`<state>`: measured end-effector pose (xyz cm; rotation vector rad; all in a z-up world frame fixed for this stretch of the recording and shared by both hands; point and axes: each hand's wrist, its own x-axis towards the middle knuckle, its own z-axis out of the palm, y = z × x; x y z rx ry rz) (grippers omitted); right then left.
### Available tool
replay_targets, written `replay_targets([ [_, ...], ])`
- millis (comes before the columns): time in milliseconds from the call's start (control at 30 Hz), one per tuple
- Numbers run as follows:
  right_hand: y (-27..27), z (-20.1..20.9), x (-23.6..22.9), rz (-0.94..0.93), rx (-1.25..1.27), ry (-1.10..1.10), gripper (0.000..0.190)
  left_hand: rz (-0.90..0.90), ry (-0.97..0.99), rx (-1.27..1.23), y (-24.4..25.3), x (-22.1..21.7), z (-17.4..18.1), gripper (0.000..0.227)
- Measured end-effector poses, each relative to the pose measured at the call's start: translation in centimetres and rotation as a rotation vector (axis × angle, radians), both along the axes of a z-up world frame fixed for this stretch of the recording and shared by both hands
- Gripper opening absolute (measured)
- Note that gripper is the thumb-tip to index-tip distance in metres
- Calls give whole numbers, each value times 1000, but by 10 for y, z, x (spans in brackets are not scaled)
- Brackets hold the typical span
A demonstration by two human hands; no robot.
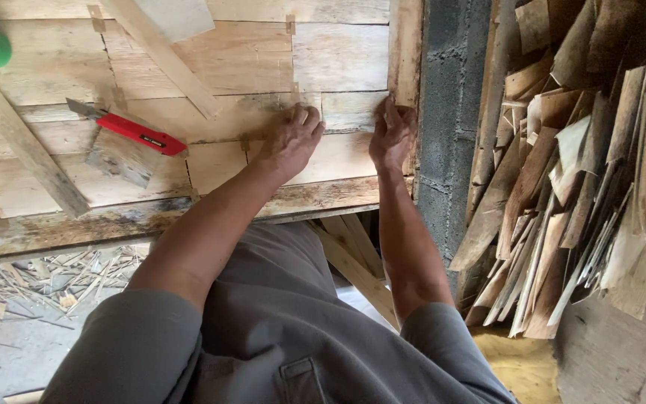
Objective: Cutting and assembling bamboo strips to make a woven or tiled mat.
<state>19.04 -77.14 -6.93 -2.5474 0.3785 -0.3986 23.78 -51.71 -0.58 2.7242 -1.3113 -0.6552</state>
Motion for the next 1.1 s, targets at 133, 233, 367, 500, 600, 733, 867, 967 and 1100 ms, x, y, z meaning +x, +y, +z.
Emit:
replay_targets([
  [133, 5, 10, 0, 4, -39, 31, 32, 4, 25, 30, 2, 4, 25, 58],
  [233, 6, 13, -1, 6, -36, 39, 36, -14, -19, 40, 3, 2, 25, 54],
  [367, 8, 18, 2, -27, -21, -6, 29, 29, -30, -35, 4, -3, 0, 58],
  [500, 8, 14, 8, -105, 195, -34, 14, 36, -51, -72, 6, -3, 23, 54],
  [600, 18, 31, 20, -313, 291, 113, 11, 44, -99, -52, 8, -3, 39, 54],
  [733, -4, -12, 8, -248, 299, -38, 14, 65, -131, -116, 5, -7, 4, 57],
  [867, -11, -14, 8, -235, 356, 28, 22, 56, -104, -109, 6, -6, 10, 53],
  [967, 3, 26, 16, -293, 434, 152, 25, 46, -103, -91, 8, -8, 5, 52],
  [1100, 2, 53, 17, -218, 542, 262, 36, 60, 2, -48, 4, -7, -5, 60],
])
